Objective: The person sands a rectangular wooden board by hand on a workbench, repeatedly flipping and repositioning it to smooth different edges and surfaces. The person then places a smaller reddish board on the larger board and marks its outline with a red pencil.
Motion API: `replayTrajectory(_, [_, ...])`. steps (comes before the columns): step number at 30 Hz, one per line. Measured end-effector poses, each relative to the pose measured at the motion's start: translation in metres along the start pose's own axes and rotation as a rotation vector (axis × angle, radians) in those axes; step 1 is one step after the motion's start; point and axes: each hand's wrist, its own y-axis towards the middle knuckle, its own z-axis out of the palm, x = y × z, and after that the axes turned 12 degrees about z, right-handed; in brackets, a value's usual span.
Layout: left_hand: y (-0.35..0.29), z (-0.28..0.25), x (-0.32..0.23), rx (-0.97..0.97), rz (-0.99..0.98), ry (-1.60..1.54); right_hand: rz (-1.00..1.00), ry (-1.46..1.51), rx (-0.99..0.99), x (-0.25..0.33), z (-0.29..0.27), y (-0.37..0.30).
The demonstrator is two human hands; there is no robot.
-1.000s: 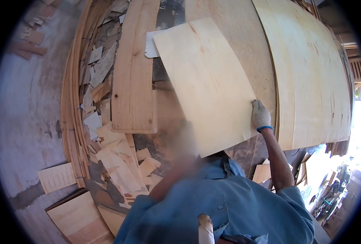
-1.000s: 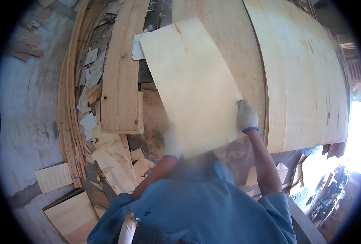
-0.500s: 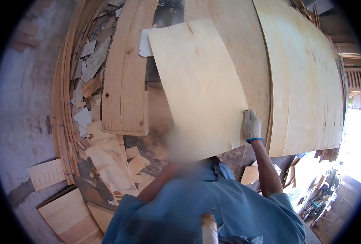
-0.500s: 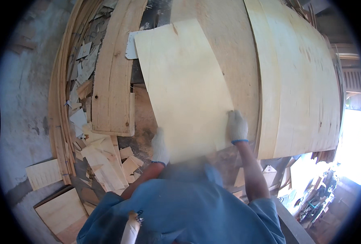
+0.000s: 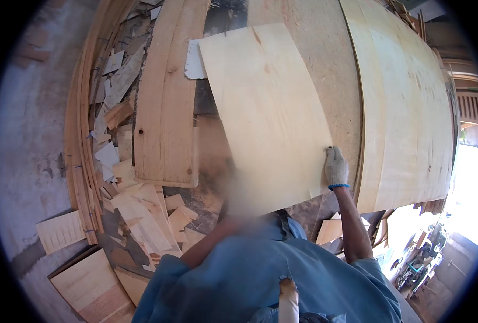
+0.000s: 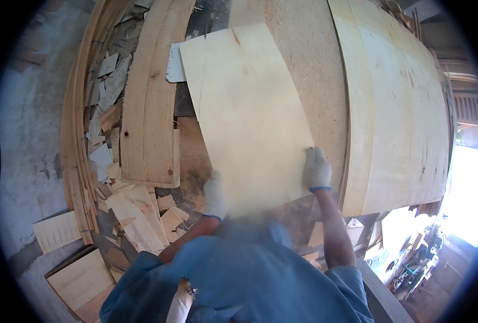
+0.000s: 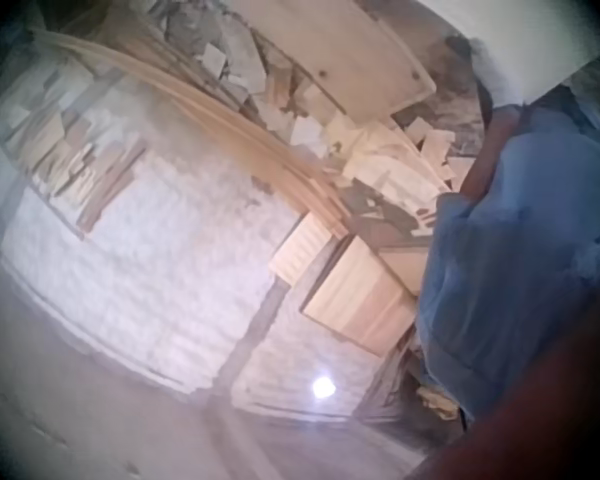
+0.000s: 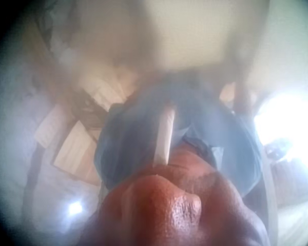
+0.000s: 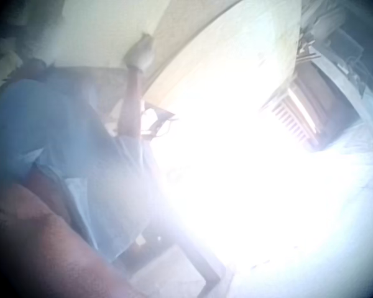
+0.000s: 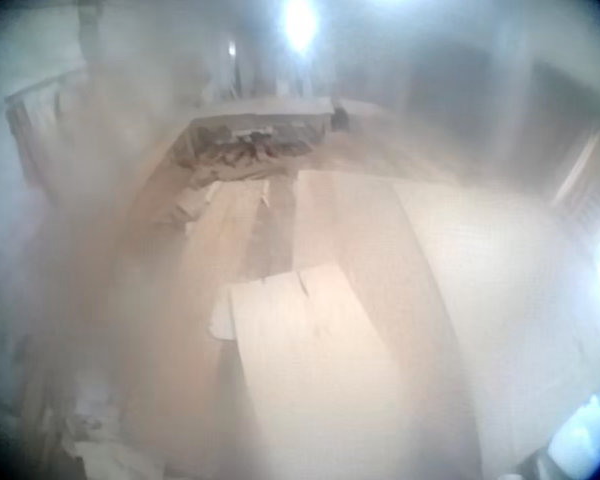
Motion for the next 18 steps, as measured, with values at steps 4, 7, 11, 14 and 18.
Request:
replayTrajectory(4, [0.023,-0.010,-0.043,-0.023,-0.373,-0.473,0.129,0.079,0.036,0.015,-0.005,0.007])
replayTrajectory(7, [0.036,-0.020,-0.040,0.098,-0.134,-0.238,0.069,0.092,-0.001,0.023,-0.010,0.012])
replayTrajectory(11, [0.040,-0.019,-0.014,0.150,0.102,0.062,0.003,0.112,-0.035,0.023,-0.004,0.016])
replayTrajectory(14, [0.029,-0.026,-0.030,0.141,-0.091,-0.048,0.224,0.136,0.070,0.009,0.010,0.017])
replayTrajectory(18, [-0.005,-0.029,-0.014,-0.003,-0.527,-0.464,0.030,0.053,0.070,0.002,0.010,-0.024])
